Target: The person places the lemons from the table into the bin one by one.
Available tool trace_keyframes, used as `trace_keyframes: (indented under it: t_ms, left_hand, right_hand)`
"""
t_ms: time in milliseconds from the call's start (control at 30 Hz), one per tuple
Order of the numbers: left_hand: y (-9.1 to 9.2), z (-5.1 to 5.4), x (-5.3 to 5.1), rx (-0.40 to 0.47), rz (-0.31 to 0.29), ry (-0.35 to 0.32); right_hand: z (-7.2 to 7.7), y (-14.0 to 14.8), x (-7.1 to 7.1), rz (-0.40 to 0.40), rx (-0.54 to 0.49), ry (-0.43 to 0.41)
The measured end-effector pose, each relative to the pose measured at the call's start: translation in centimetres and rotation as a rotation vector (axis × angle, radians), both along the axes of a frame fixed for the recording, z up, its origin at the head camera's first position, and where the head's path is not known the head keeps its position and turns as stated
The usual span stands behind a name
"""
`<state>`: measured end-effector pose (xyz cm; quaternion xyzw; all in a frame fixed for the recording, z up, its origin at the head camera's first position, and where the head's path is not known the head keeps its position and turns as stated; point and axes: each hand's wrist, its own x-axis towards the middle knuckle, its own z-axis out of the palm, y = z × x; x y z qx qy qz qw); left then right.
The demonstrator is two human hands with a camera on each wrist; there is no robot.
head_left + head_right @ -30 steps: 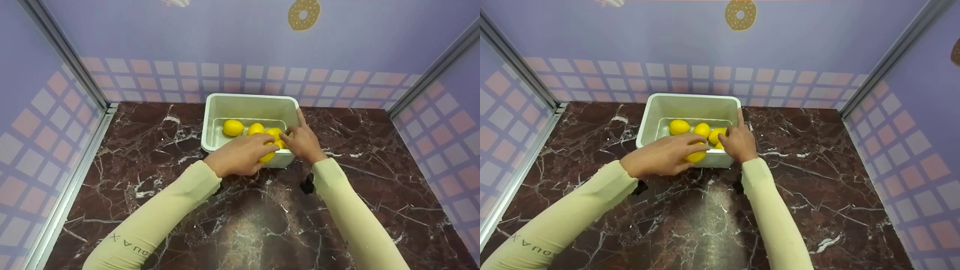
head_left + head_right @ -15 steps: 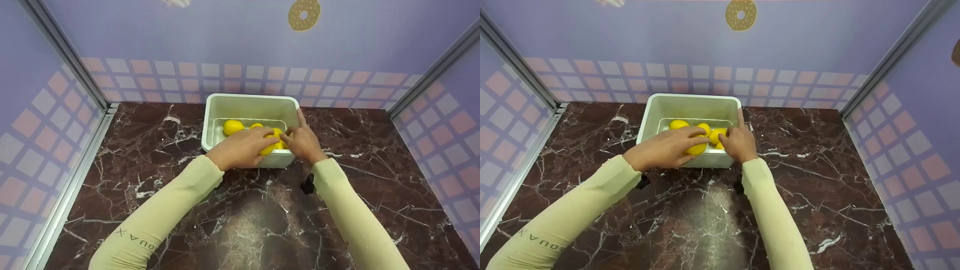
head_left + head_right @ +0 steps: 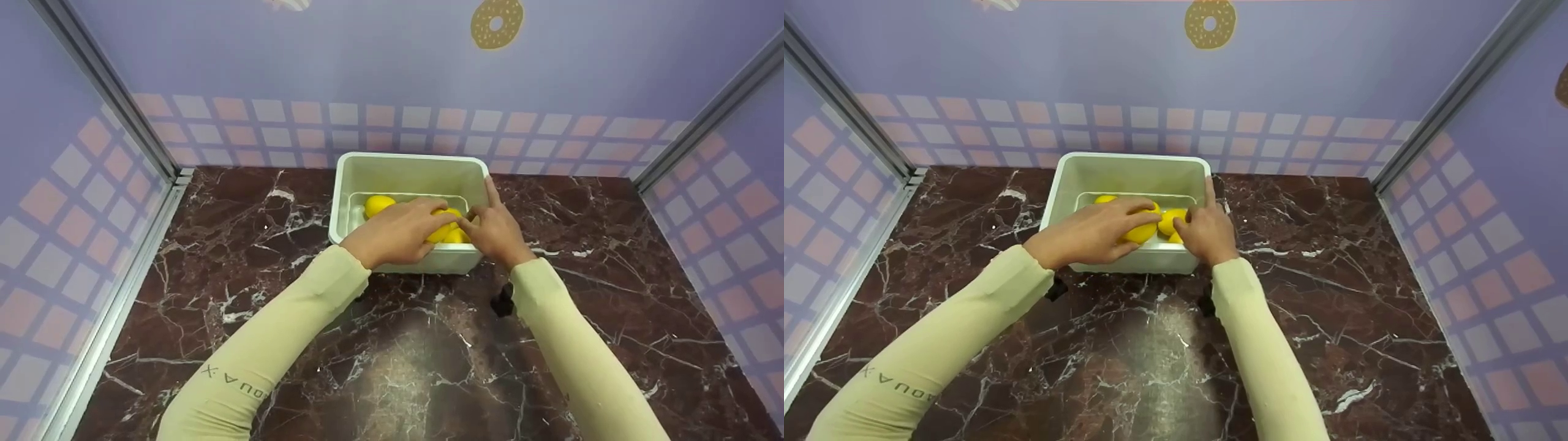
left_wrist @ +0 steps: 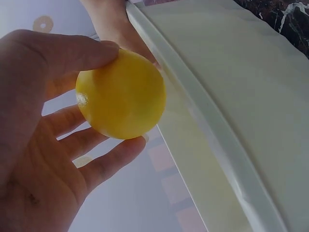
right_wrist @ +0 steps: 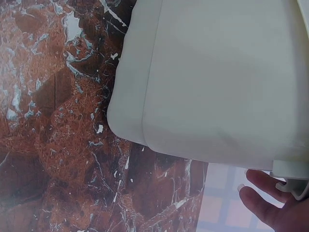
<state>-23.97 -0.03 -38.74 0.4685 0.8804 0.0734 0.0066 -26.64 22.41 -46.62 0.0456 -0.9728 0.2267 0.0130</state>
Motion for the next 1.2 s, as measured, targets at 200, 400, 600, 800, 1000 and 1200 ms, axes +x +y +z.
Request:
trace_keyframes:
  t_ms: [200, 400, 600, 800, 1000, 1200]
  left_hand:
    - [0.2, -0.3, -0.9, -0.004, 0.028, -0.019]
    - [0.1, -0.7, -1.6, 0.005, 0.057, -0.029]
    - [0.0, -1.1, -2.3, 0.005, 0.097, -0.057]
    - [0.1, -1.4, -3.0, 0.009, 0.118, -0.075]
    - [0.4, -1.5, -3.7, -0.009, 0.134, -0.081]
    - [0.5, -1.6, -4.1, -0.006, 0.152, -0.104]
  right_hand:
    - [0.0, 0.0, 0.0, -0.008, -0.007, -0.027]
    - [0.2, 0.0, -0.1, -0.005, -0.008, -0.028]
    - [0.2, 0.0, -0.1, -0.004, -0.004, -0.029]
    - [0.2, 0.1, -0.1, -0.003, -0.004, -0.026]
    - [0.1, 0.2, -0.1, -0.001, -0.002, -0.024]
    - [0.1, 0.0, -0.1, 0.001, -0.008, -0.018]
